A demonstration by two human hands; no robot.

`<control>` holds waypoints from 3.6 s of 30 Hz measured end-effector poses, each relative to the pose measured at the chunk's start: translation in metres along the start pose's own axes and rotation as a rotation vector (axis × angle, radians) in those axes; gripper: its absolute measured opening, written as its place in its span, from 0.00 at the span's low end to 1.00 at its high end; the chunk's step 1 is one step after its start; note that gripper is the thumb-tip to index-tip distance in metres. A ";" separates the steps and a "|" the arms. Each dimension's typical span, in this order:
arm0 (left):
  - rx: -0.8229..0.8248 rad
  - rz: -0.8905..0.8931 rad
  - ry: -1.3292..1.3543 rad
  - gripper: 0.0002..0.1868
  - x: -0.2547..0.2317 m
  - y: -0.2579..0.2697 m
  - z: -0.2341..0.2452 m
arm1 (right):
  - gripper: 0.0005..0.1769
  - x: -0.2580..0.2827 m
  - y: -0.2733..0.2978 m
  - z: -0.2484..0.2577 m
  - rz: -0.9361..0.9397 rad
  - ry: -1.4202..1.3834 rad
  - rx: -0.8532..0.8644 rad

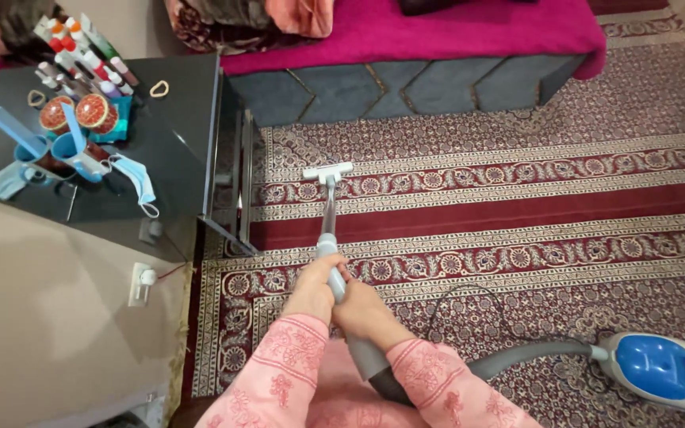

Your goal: The person vacuums a patterned rug, moving the vacuum head across the surface and around furniture. They lift and shift a small black side table to clean the area underneath before continuing to vacuum the floor.

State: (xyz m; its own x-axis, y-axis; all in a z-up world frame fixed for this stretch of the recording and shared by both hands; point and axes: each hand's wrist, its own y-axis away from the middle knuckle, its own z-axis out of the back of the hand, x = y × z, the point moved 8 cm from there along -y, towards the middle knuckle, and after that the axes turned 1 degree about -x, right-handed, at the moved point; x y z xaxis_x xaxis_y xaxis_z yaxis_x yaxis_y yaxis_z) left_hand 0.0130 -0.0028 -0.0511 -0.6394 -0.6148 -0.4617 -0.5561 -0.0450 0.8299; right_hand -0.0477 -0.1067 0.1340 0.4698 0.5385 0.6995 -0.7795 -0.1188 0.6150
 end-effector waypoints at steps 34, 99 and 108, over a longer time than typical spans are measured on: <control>0.068 -0.148 -0.449 0.06 -0.191 -0.116 -0.017 | 0.21 0.097 -0.211 -0.045 0.048 -0.001 -0.287; -0.015 -0.256 -0.389 0.04 -0.181 -0.123 -0.030 | 0.17 0.078 -0.214 -0.032 0.063 -0.023 -0.208; -0.006 -0.266 -0.448 0.03 -0.164 -0.116 -0.020 | 0.20 0.060 -0.203 -0.044 0.075 -0.080 -0.223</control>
State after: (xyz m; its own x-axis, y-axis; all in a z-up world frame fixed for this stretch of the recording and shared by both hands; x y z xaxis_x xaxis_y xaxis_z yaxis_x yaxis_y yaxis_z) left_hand 0.1927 0.0873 -0.0658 -0.6413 -0.1837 -0.7449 -0.7285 -0.1589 0.6664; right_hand 0.1202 -0.0130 0.0354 0.4316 0.4661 0.7724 -0.8816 0.0363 0.4707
